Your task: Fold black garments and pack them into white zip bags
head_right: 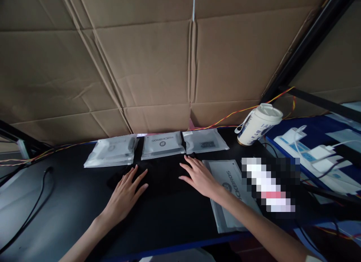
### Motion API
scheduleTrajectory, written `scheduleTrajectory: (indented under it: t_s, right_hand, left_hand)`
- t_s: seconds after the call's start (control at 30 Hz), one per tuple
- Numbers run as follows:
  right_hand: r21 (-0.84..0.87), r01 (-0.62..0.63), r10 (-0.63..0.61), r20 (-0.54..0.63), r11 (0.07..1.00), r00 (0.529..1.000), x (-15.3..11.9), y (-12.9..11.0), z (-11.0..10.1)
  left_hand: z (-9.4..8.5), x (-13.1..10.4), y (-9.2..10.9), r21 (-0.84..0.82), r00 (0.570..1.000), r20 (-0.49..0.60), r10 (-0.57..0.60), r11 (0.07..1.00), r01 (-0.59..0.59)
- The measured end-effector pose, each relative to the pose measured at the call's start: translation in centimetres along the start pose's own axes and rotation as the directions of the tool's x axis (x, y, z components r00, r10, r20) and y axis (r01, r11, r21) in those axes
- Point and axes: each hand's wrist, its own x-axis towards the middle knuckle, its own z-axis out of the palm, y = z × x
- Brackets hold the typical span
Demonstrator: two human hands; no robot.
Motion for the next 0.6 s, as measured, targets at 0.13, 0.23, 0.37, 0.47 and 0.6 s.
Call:
scheduleTrajectory:
  t_s: [0.13,0.23,0.37,0.47,0.6]
  right_hand:
    - [-0.025,-0.089,0.086,-0.103,0.996,0.991,0.6,1.2,-0.2]
    - [-0.087,-0.181,0.165,-0.172,0.980,0.971,1.4,2.1,-0.2]
    - [-0.132,-0.233,0.204,-0.206,0.963,0.957,2.3,2.7,-0.1]
    - [-0.146,-0.253,0.218,-0.219,0.956,0.951,2.5,2.8,-0.3]
    - [-0.141,-0.245,0.212,-0.213,0.959,0.954,2.6,3.2,-0.6]
  left_hand:
    - [-1.5,1.6,-1.2,-0.026,0.993,-0.024,-0.116,0.993,0.115]
    - [-2.4,2.7,-2.0,0.034,0.975,-0.016,-0.222,0.974,0.223]
    - [-2.7,3.7,-2.2,0.091,0.974,-0.005,-0.228,0.970,0.227]
    - [-2.5,3.9,-2.1,0.112,0.976,-0.009,-0.216,0.970,0.215]
    - [-2.3,3.9,-2.0,0.120,0.978,-0.027,-0.206,0.971,0.208]
